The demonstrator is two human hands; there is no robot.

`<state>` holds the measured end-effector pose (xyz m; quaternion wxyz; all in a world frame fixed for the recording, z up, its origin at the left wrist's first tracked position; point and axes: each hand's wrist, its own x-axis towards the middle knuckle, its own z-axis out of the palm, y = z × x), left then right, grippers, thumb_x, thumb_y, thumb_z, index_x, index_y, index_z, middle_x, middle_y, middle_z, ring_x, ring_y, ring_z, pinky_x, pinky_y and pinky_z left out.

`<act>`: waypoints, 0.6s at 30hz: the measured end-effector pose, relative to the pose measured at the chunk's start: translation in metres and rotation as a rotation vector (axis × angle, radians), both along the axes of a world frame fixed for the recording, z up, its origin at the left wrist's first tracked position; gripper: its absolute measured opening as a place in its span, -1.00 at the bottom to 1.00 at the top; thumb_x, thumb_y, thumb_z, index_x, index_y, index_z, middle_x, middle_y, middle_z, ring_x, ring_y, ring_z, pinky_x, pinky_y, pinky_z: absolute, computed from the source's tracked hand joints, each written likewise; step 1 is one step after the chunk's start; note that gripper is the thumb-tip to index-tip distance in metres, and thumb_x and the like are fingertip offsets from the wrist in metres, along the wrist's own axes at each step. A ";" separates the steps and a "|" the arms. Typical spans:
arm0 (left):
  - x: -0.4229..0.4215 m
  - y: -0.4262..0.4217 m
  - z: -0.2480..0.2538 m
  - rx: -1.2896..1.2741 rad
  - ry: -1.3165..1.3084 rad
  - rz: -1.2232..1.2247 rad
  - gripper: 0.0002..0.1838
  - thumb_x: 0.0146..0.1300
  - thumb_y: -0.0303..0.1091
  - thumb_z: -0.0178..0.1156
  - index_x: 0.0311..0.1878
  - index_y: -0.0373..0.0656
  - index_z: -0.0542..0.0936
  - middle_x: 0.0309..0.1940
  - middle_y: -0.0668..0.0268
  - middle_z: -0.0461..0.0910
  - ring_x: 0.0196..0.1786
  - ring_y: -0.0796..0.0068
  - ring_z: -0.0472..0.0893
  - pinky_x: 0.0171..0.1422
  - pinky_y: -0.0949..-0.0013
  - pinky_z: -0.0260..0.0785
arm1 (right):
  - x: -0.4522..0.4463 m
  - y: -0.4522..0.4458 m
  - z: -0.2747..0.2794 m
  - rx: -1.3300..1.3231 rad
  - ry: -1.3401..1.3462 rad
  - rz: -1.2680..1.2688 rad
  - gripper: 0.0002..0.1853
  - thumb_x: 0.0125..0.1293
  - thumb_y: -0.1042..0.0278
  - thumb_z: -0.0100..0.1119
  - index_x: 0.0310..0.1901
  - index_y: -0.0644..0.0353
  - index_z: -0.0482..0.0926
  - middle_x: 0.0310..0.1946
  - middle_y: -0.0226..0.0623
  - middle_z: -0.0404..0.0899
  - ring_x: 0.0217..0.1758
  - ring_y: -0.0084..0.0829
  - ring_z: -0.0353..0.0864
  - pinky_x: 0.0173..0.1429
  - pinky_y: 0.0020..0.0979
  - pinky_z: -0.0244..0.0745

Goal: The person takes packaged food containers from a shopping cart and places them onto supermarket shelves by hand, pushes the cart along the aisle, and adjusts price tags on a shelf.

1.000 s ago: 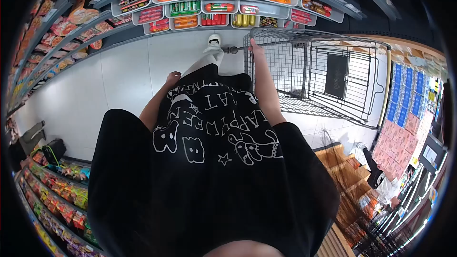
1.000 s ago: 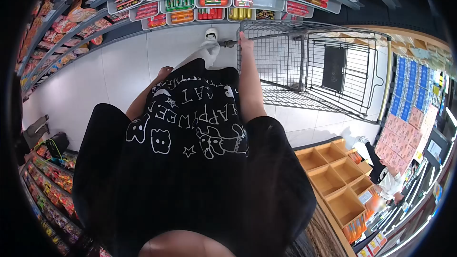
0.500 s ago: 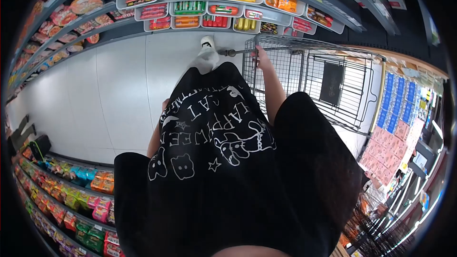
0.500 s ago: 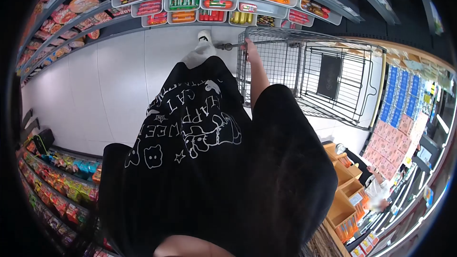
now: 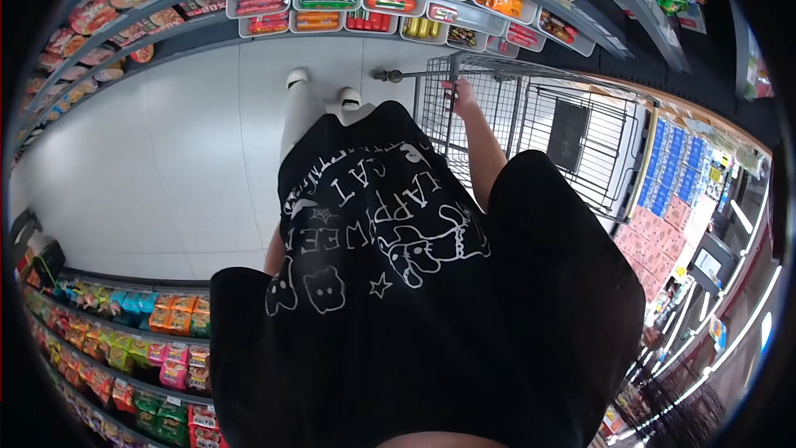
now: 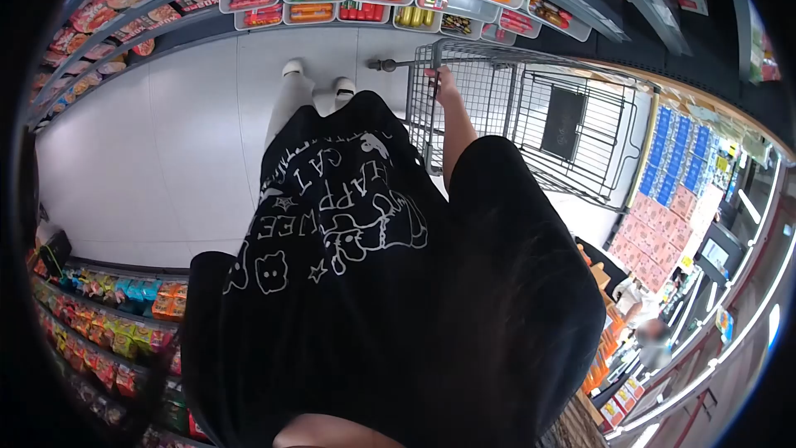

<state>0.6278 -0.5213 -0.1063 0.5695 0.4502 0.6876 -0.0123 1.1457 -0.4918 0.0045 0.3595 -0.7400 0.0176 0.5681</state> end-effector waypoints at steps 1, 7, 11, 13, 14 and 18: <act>-0.004 0.000 -0.002 -0.006 -0.004 0.014 -0.71 -0.06 -0.24 0.05 -0.27 -0.18 0.48 -0.38 0.19 0.50 -0.29 0.45 0.46 -0.23 0.44 0.28 | -0.001 0.000 0.001 0.021 0.015 0.023 -0.66 0.06 0.13 -0.33 -0.23 0.13 0.33 -0.33 -0.44 0.43 -0.36 -0.44 0.21 -0.20 -0.14 0.15; -0.041 0.007 -0.012 -0.042 -0.014 0.114 -0.71 -0.04 -0.25 0.04 -0.27 -0.22 0.47 -0.38 0.19 0.49 -0.31 0.49 0.45 -0.24 0.44 0.28 | -0.027 0.004 -0.002 -0.009 -0.395 -0.114 -0.77 0.03 0.24 -0.17 -0.40 0.21 0.42 -0.40 -0.36 0.47 -0.36 -0.53 0.34 -0.25 -0.45 0.23; -0.064 0.061 -0.005 0.095 0.148 0.027 -0.68 -0.14 -0.22 0.11 -0.23 -0.04 0.49 -0.42 0.15 0.51 -0.31 0.35 0.50 -0.23 0.40 0.31 | -0.032 0.008 0.001 -0.202 -0.505 -0.160 -0.78 -0.04 0.28 0.04 -0.41 0.25 0.49 -0.47 -0.41 0.47 -0.45 -0.56 0.37 -0.31 -0.53 0.23; -0.084 0.091 -0.035 0.317 -0.034 -0.054 -0.73 -0.14 -0.26 0.10 -0.28 -0.02 0.50 -0.45 0.19 0.52 -0.40 0.36 0.50 -0.34 0.40 0.33 | -0.018 -0.001 -0.021 -0.161 -0.568 -0.154 -0.73 -0.08 0.28 0.10 -0.33 0.26 0.48 -0.50 -0.39 0.47 -0.50 -0.56 0.37 -0.36 -0.55 0.25; -0.082 0.101 -0.039 0.218 0.134 -0.028 -0.75 -0.13 -0.31 0.07 -0.28 -0.03 0.50 -0.47 0.23 0.51 -0.44 0.44 0.50 -0.38 0.43 0.33 | -0.015 -0.004 -0.022 -0.119 -0.626 -0.045 -0.72 -0.07 0.30 0.09 -0.29 0.26 0.47 -0.51 -0.38 0.47 -0.52 -0.57 0.38 -0.40 -0.55 0.27; -0.046 0.135 0.017 0.033 -0.203 0.266 -0.66 -0.11 -0.45 0.01 -0.17 -0.25 0.40 -0.41 0.20 0.48 -0.45 0.46 0.49 -0.42 0.52 0.34 | -0.020 -0.012 -0.001 0.032 -0.905 0.052 -0.70 -0.02 0.46 0.06 -0.19 0.30 0.40 -0.49 -0.29 0.49 -0.48 -0.56 0.46 -0.53 -0.60 0.32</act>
